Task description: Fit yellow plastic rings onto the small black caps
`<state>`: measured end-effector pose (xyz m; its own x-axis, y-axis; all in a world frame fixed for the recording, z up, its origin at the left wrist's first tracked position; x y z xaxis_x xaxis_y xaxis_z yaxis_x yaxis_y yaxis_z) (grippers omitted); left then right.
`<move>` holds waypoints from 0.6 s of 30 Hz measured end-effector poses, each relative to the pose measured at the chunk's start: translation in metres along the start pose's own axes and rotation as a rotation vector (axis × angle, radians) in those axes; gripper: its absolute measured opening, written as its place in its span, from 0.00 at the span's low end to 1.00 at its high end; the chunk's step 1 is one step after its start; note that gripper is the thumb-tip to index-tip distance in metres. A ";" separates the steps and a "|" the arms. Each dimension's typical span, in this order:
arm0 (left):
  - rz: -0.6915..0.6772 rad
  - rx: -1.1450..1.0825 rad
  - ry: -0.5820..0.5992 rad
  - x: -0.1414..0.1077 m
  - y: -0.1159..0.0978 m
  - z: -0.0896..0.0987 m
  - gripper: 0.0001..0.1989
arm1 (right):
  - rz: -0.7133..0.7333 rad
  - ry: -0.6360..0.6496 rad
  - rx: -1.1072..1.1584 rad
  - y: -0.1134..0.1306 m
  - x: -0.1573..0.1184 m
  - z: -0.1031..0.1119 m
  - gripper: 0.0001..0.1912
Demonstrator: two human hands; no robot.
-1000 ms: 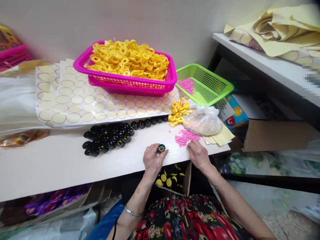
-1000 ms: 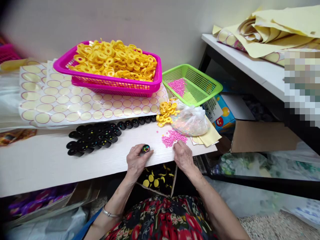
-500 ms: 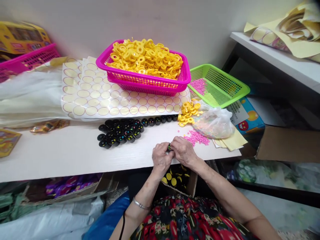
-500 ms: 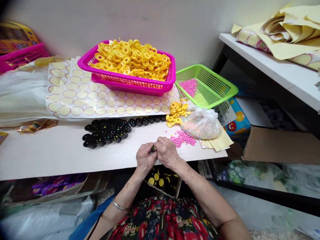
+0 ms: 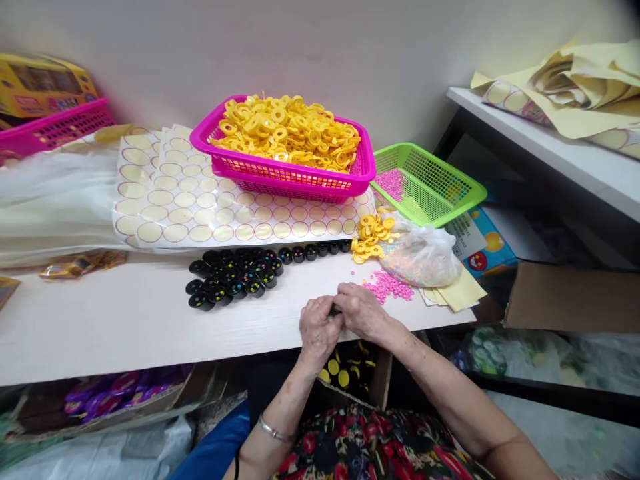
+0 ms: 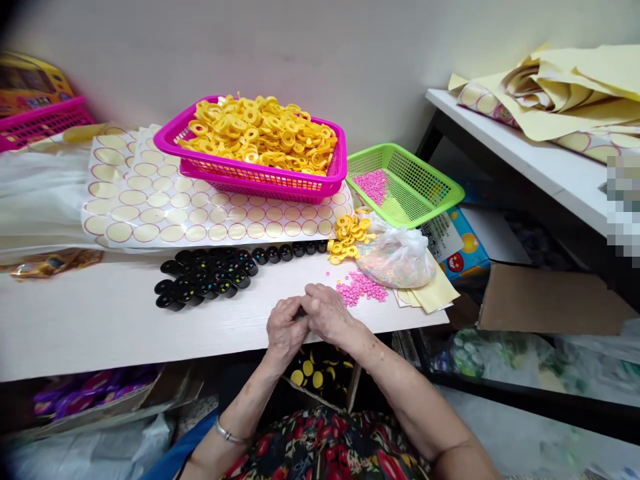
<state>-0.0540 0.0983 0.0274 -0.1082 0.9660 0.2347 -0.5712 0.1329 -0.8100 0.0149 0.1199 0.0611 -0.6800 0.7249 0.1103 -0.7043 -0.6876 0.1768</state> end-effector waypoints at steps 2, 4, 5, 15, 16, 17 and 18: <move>-0.001 0.030 0.001 0.000 0.000 -0.001 0.08 | -0.016 -0.026 0.157 -0.014 0.000 0.003 0.07; -0.007 0.045 -0.013 0.000 0.001 0.000 0.09 | -0.066 -0.099 0.237 -0.036 0.003 0.009 0.06; -0.008 0.047 -0.024 0.000 0.001 0.000 0.10 | -0.114 -0.140 0.204 -0.049 0.004 0.011 0.06; -0.008 0.017 -0.040 0.000 0.002 0.002 0.12 | -0.211 -0.037 -0.418 -0.104 0.037 -0.013 0.10; -0.008 0.013 -0.044 0.000 0.003 0.002 0.12 | -0.216 -0.050 -0.418 -0.105 0.037 -0.012 0.10; -0.009 0.008 -0.051 -0.001 0.004 0.002 0.13 | -0.231 -0.074 -0.406 -0.106 0.036 -0.010 0.10; -0.011 0.000 -0.061 -0.001 0.006 0.002 0.15 | -0.252 -0.107 -0.380 -0.107 0.034 -0.006 0.10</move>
<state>-0.0586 0.0975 0.0233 -0.1510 0.9492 0.2761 -0.5727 0.1437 -0.8071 0.0662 0.2178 0.0404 -0.4673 0.8580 0.2134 -0.8832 -0.4418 -0.1575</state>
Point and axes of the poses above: each hand's wrist, its own x-axis towards the middle knuckle, its own z-axis out of the back of the hand, y = z × x, the point moved 9 cm from there along x, towards the middle knuckle, and after that the axes turned 10 degrees about -x, right-handed, at the moved point
